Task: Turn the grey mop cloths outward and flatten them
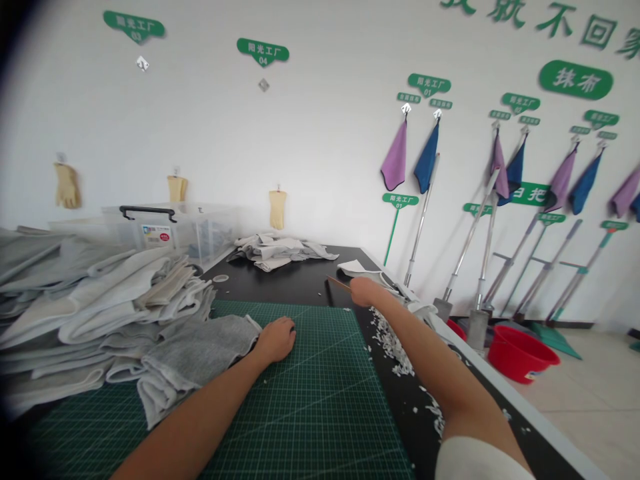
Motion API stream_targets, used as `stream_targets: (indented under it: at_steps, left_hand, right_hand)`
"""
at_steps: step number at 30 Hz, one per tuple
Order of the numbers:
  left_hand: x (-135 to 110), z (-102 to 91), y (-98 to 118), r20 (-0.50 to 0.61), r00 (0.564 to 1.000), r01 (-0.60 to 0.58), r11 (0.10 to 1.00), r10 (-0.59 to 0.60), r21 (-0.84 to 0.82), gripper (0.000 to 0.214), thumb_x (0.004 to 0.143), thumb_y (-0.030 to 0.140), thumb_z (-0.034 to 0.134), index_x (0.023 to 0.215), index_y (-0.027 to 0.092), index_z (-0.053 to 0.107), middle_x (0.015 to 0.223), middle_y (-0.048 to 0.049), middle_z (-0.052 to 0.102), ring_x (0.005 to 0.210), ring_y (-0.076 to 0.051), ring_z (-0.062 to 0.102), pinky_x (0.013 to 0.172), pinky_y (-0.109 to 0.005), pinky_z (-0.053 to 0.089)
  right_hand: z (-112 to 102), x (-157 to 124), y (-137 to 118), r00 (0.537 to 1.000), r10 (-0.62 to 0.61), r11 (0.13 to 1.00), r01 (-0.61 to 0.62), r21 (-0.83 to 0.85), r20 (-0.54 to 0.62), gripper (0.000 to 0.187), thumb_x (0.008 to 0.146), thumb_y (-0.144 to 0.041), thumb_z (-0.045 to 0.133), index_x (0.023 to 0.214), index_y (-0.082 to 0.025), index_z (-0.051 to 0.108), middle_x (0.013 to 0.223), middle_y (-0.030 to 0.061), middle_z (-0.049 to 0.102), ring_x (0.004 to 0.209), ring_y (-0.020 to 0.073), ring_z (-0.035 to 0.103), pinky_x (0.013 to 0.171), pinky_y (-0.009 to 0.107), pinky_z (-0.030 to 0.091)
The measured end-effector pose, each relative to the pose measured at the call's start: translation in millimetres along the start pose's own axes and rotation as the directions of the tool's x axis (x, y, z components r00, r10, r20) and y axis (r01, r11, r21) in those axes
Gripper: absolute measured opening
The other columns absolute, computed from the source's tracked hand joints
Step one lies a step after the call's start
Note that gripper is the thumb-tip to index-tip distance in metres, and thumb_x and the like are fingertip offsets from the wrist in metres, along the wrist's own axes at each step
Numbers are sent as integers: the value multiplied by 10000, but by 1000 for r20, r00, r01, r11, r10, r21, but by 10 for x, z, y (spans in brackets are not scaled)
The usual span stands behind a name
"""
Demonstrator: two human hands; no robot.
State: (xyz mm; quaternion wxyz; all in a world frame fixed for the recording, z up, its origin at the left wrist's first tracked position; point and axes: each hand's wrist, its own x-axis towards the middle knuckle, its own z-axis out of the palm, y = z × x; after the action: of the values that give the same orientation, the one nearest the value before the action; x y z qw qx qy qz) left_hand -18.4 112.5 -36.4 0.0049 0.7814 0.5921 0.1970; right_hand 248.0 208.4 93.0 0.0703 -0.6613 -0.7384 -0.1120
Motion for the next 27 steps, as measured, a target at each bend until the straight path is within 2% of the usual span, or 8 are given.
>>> stream_targets:
  at_steps: [3,7,13,17,21,27]
  left_hand:
    - [-1,10,1,0,1000,-3,1000,3,6,259,899,269,420,1023,161,620,1127,-110,605,1136,-261,495,953,-371,362]
    - [-3,9,8,0,1000,-7,1000,7,18,262,901,265,414,1027,160,619,1127,-110,606,1136,-254,494,969,-367,347]
    - [12,11,13,5,1000,-13,999,13,31,255,900,255,418,1029,164,618,1119,-101,611,1128,-243,501,965,-357,357]
    - [27,31,3,2,1000,-15,999,15,32,241,893,246,428,1015,165,619,1119,-100,612,1145,-246,492,977,-361,349]
    - [30,54,-17,-2,1000,-19,999,19,26,242,894,254,418,1010,175,615,1117,-90,613,1148,-238,490,977,-354,349]
    - [28,74,-28,-8,1000,-13,1000,13,24,256,894,264,412,1025,170,611,1140,-96,604,1160,-239,479,988,-357,335]
  right_hand:
    - [-92,41,13,994,-97,994,100,-54,50,289,895,-308,547,1111,-116,562,1107,106,571,949,196,583,810,384,493]
    - [-141,106,93,997,-77,989,77,-128,3,320,895,-315,545,1144,-114,545,1137,115,555,981,213,573,826,403,485]
    - [65,163,236,999,46,977,-51,-207,-27,336,890,-308,554,1162,-110,534,1146,117,549,975,212,575,815,397,493]
    - [259,195,288,996,84,965,-83,-247,-8,324,895,-308,547,1159,-121,535,1140,107,553,966,207,578,809,397,496]
    - [360,241,323,997,76,959,-72,-274,7,324,896,-308,545,1162,-124,534,1144,107,552,969,207,577,810,398,495]
    - [308,324,389,999,-20,965,30,-260,41,334,892,-308,551,1166,-117,532,1152,114,547,977,211,574,816,399,493]
